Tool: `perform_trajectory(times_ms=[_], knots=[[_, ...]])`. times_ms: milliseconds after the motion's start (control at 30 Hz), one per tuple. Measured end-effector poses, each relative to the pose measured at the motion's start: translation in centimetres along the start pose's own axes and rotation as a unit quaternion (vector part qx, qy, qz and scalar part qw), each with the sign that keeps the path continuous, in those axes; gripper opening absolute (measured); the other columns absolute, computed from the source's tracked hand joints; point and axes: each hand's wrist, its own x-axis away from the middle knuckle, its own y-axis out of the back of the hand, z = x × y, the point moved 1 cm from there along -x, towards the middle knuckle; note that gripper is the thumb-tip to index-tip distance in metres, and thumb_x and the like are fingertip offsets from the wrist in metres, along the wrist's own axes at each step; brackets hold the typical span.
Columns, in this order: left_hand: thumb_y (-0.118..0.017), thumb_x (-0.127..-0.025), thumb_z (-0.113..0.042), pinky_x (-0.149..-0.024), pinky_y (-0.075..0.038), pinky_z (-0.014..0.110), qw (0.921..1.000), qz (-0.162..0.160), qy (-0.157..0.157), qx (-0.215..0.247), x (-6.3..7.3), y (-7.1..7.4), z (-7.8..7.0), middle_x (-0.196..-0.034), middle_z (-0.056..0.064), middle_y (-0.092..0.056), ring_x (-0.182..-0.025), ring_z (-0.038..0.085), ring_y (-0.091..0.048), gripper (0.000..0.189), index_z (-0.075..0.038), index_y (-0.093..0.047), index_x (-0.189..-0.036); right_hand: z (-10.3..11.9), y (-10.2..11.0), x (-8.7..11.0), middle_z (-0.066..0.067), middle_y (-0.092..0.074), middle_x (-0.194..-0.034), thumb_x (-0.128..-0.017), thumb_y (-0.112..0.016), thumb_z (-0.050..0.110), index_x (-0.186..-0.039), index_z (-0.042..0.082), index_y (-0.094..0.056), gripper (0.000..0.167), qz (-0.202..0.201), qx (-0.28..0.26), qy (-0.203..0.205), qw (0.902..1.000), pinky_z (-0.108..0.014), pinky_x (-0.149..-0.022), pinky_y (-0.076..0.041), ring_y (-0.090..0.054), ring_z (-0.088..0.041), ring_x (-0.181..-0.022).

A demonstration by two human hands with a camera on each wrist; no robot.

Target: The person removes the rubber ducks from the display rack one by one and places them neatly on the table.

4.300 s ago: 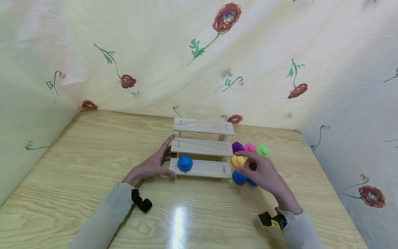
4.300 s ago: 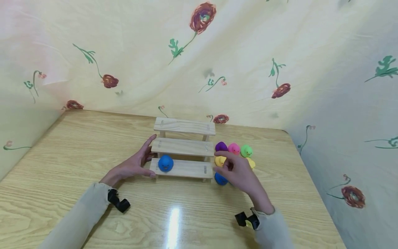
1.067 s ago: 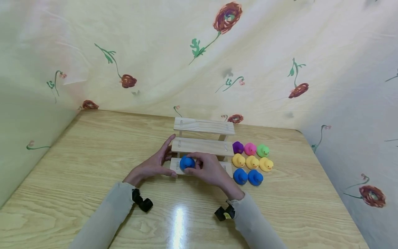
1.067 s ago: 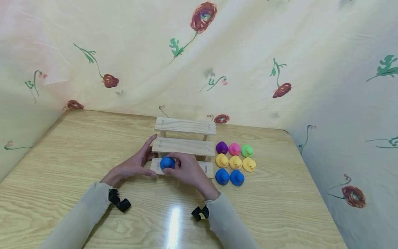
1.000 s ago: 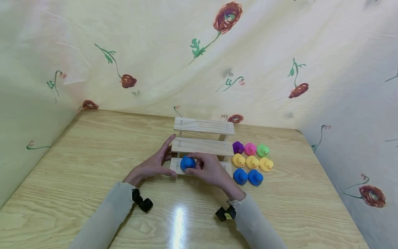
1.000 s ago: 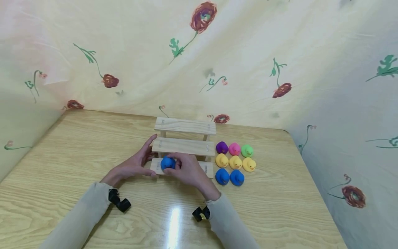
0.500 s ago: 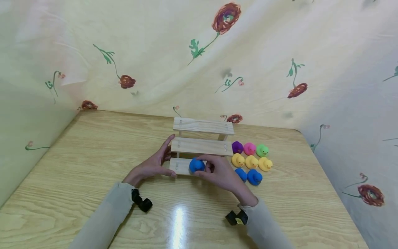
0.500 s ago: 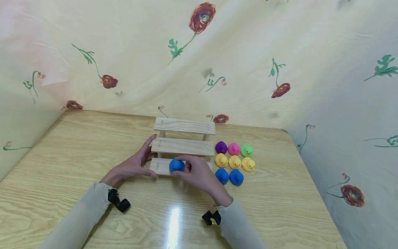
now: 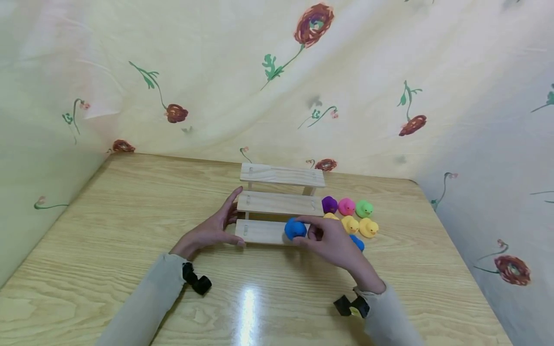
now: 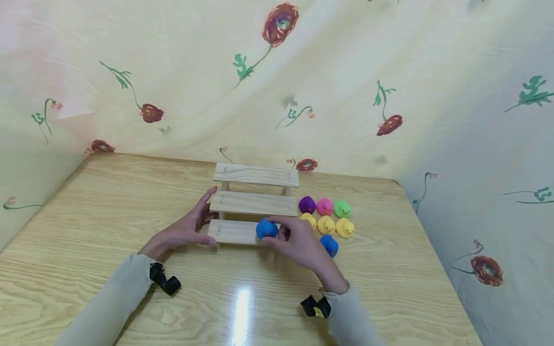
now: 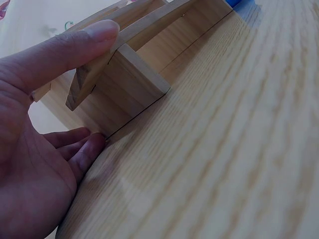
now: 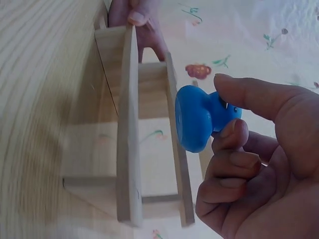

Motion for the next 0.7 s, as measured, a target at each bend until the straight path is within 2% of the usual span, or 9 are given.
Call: perform_trajectory(times_ms=[333, 700], knots=[[-0.087, -0.077, -0.011, -0.120, -0.027, 0.061, 1.0000, -0.002, 0.004, -0.004, 0.1, 0.0, 0.1, -0.163, 0.022, -0.019, -0.148, 0.043, -0.030, 0.131, -0.034, 0.011, -0.160, -0.7, 2.4, 1.7, 0.001, -0.052, -0.069, -0.087, -0.079, 0.019, -0.123, 0.006, -0.069, 0.040, -0.021, -0.002, -0.014, 0.9997, -0.019, -0.050, -0.038, -0.048, -0.006, -0.060], [-0.085, -0.077, -0.006, -0.119, -0.029, 0.061, 0.9999, -0.005, 0.008, -0.008, 0.0, 0.0, 0.0, -0.162, 0.022, -0.021, -0.147, 0.043, -0.032, 0.130, -0.037, 0.011, -0.160, -2.7, 5.1, 4.0, 0.002, -0.050, -0.067, -0.088, -0.077, 0.015, -0.129, 0.001, -0.065, 0.045, -0.054, 0.019, -0.034, 0.9978, -0.020, -0.049, -0.036, -0.045, -0.005, -0.057]])
